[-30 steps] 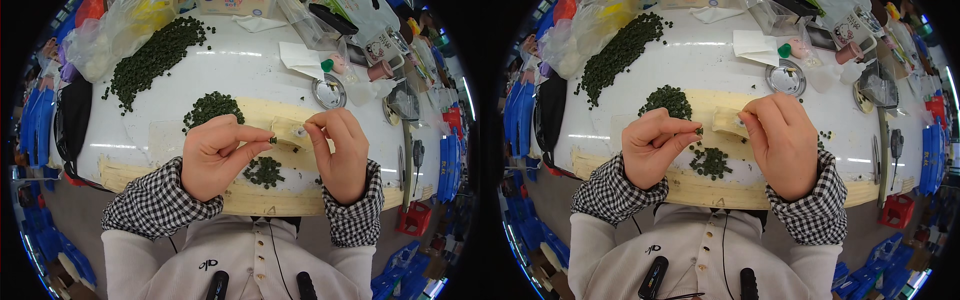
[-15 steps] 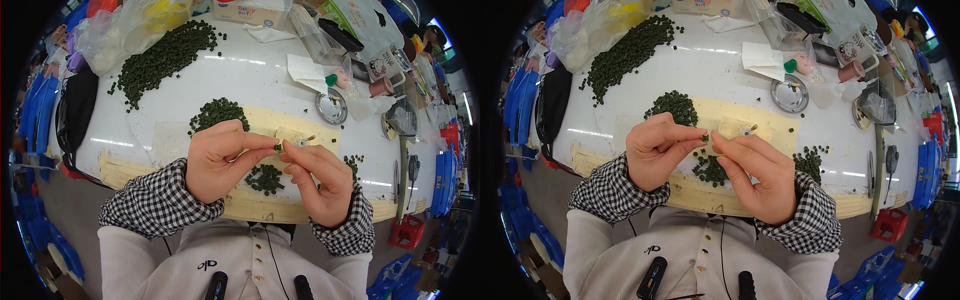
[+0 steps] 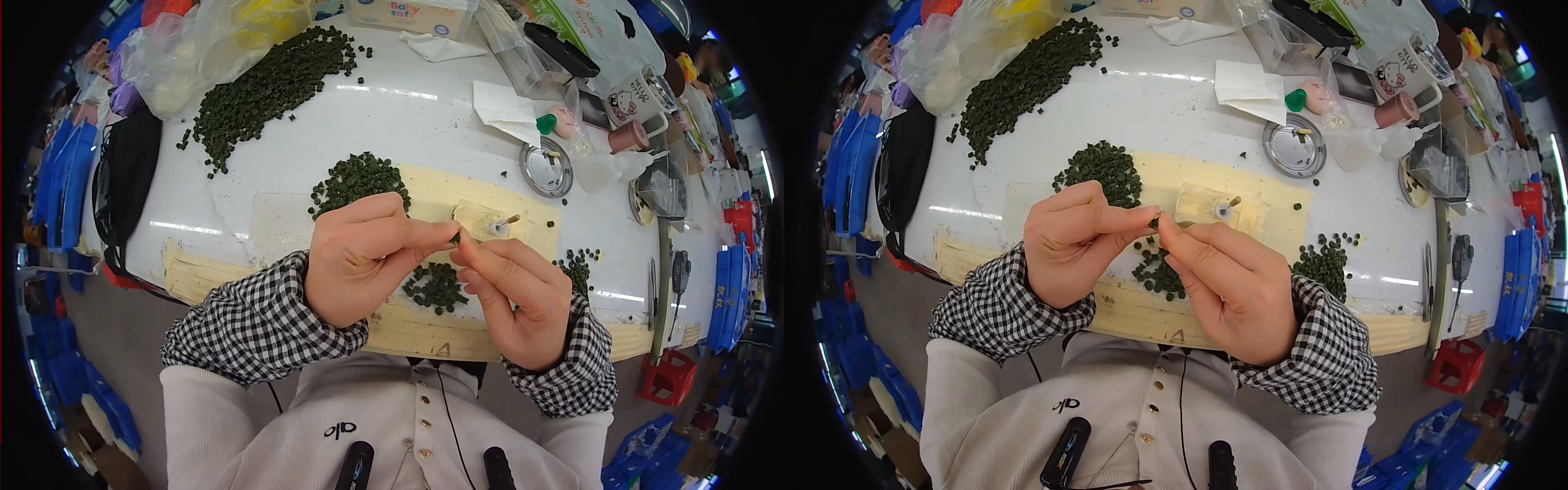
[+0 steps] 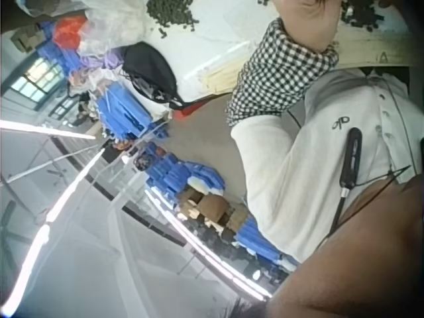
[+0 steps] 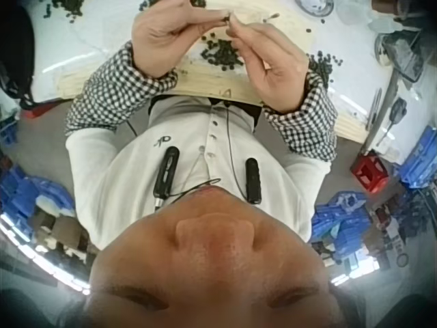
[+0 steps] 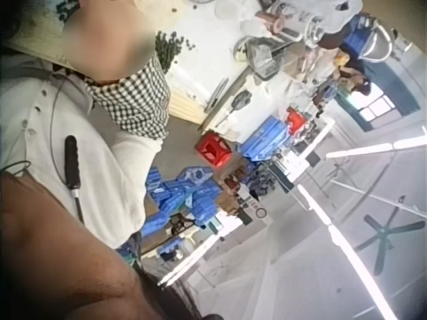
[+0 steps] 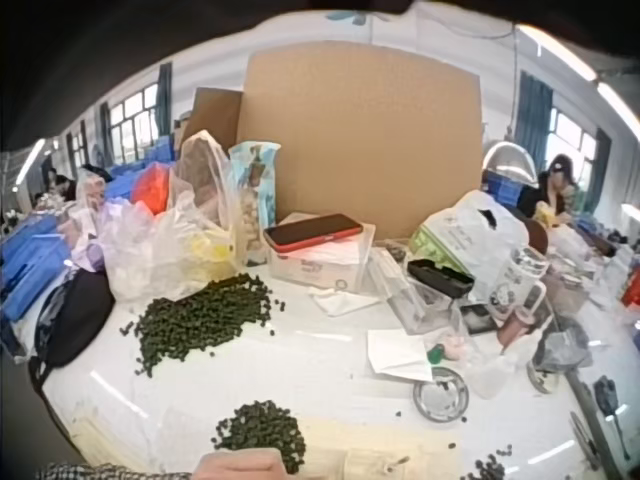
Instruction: Sort small green plastic components and place them into a jig on a workbench.
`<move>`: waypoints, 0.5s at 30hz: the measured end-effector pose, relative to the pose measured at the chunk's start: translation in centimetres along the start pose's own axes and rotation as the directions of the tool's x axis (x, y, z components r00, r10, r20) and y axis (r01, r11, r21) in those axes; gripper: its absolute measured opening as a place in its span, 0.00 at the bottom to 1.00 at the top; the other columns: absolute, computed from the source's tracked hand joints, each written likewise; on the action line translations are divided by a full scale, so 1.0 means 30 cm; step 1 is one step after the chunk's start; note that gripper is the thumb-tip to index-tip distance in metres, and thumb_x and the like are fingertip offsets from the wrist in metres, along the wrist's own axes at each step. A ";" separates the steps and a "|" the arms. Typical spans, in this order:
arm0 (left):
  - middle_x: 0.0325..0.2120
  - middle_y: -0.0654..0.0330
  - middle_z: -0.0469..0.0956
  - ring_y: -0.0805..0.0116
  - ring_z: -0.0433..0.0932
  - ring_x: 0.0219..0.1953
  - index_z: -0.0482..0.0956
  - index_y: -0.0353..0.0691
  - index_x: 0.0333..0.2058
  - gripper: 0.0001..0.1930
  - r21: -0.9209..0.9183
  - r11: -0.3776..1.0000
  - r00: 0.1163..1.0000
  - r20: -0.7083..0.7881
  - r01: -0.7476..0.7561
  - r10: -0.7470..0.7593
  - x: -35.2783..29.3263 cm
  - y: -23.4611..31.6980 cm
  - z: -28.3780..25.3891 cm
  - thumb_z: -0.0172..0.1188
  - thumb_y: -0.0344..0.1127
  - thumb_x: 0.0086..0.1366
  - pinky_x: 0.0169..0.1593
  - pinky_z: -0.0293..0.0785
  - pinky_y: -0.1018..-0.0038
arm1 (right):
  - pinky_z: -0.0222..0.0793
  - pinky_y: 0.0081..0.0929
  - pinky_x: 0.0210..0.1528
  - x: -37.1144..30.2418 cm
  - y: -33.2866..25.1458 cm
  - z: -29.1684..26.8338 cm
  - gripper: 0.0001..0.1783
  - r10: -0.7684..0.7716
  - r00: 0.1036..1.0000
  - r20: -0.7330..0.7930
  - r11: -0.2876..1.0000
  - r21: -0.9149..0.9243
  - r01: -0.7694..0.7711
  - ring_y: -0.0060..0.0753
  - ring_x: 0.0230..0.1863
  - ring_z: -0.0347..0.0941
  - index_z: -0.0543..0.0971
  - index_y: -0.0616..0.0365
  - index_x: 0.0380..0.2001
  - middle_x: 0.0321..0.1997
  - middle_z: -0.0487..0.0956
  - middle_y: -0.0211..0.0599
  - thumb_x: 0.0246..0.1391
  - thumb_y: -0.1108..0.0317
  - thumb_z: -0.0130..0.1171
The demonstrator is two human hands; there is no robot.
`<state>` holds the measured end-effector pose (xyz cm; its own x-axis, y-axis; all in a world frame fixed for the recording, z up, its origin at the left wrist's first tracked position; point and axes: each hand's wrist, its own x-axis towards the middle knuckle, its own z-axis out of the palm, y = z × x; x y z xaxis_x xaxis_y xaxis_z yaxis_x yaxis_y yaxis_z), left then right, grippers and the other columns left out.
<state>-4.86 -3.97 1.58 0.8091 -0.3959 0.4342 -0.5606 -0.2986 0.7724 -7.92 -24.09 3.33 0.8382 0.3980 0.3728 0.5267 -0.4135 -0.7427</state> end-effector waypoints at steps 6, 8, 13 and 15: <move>0.16 0.66 0.64 0.78 0.61 0.18 0.83 0.39 0.38 0.13 -0.030 0.999 1.000 -0.022 0.020 -0.021 0.015 0.018 -0.006 0.65 0.21 0.51 0.22 0.56 0.81 | 0.72 0.20 0.32 -0.002 -0.012 -0.004 0.21 0.059 0.998 -0.012 0.997 0.057 -0.058 0.34 0.29 0.75 0.75 0.65 0.48 0.33 0.77 0.43 0.48 0.84 0.57; 0.16 0.67 0.64 0.78 0.61 0.18 0.83 0.39 0.37 0.13 -0.046 0.999 0.999 -0.025 0.027 -0.029 0.016 0.021 -0.006 0.65 0.21 0.51 0.22 0.56 0.81 | 0.72 0.20 0.32 -0.004 -0.007 -0.002 0.21 0.038 0.999 -0.018 0.998 0.043 -0.037 0.34 0.30 0.76 0.75 0.65 0.49 0.34 0.77 0.43 0.48 0.84 0.57; 0.16 0.67 0.64 0.79 0.60 0.18 0.82 0.39 0.37 0.13 -0.050 0.998 0.999 -0.025 0.029 -0.030 0.015 0.023 -0.010 0.65 0.21 0.51 0.22 0.55 0.81 | 0.72 0.21 0.33 -0.002 -0.002 -0.002 0.22 0.006 1.000 -0.017 1.000 0.019 -0.006 0.34 0.30 0.76 0.74 0.65 0.50 0.35 0.77 0.44 0.48 0.84 0.57; 0.16 0.67 0.64 0.79 0.60 0.18 0.83 0.39 0.37 0.13 -0.048 0.999 0.999 -0.027 0.018 -0.019 0.016 0.020 -0.009 0.65 0.21 0.51 0.22 0.55 0.81 | 0.72 0.21 0.33 -0.002 -0.002 -0.002 0.22 0.003 1.000 -0.012 1.000 0.011 -0.003 0.34 0.30 0.76 0.74 0.64 0.50 0.35 0.77 0.44 0.48 0.84 0.57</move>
<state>-4.77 -4.09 2.39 0.8241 -0.3669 0.4316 -0.5371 -0.2636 0.8013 -7.98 -24.15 3.38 0.8417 0.3865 0.3770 0.5223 -0.4060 -0.7499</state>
